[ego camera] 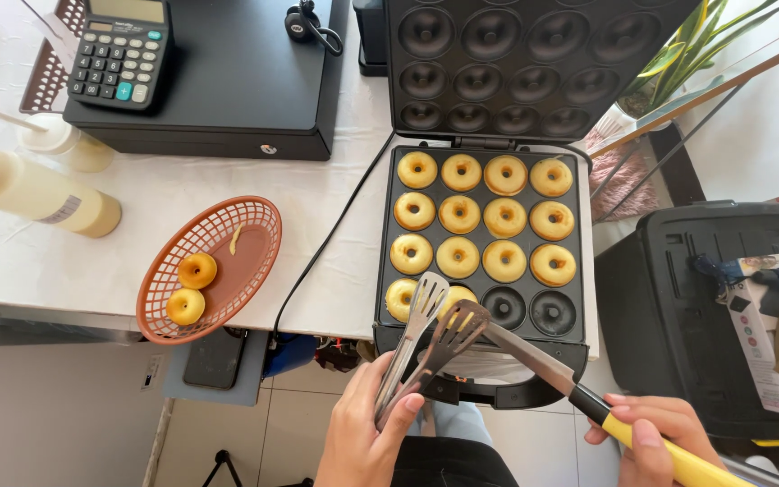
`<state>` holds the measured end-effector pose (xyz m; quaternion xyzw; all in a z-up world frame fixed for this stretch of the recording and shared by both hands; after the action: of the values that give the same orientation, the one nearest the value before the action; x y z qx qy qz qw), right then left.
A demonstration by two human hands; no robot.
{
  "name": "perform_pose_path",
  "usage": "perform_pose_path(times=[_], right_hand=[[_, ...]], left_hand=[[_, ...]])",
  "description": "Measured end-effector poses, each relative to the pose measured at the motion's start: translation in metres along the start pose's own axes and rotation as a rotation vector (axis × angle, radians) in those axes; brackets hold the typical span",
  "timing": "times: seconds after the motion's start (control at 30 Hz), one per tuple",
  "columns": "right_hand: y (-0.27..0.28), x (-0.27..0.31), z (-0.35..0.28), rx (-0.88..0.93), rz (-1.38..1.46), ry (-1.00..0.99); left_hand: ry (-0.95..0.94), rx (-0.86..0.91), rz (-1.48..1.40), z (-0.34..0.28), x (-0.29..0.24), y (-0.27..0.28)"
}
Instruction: Making small donuts using a donut maker machine and transferring them to a basket.
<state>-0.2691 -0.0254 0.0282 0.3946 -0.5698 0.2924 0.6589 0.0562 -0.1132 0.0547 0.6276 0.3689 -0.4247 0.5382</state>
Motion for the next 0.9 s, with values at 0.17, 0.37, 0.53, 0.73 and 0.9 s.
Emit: perform_pose_path(times=[0.17,0.37,0.53,0.73,0.9], right_hand=[[-0.012,0.005,-0.003,-0.061,0.067,-0.030],[-0.015,0.002,-0.001,-0.032,0.149,-0.073],[-0.021,0.008,0.001,0.027,0.226,-0.022],[-0.063,0.059,0.005,0.042,0.202,0.036],[-0.083,0.058,0.015,0.150,0.254,0.027]], left_hand=[[0.028,0.013,-0.027,0.000,0.002,-0.002],[0.000,0.016,-0.058,-0.001,0.006,-0.003],[0.011,-0.015,-0.056,-0.007,0.017,-0.001],[0.027,-0.085,-0.028,-0.015,0.026,0.011],[0.065,-0.108,-0.054,-0.021,0.037,0.015]])
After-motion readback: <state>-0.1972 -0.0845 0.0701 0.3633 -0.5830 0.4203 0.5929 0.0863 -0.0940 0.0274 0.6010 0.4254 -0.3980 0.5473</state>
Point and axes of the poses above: each hand's wrist, its own z-axis towards the middle knuckle, its own y-axis out of the back of the hand, x = y × z, the point moved 6 cm from there along z, towards the middle knuckle, and after that the axes turned 7 degrees about -y, right-handed, at the moved point
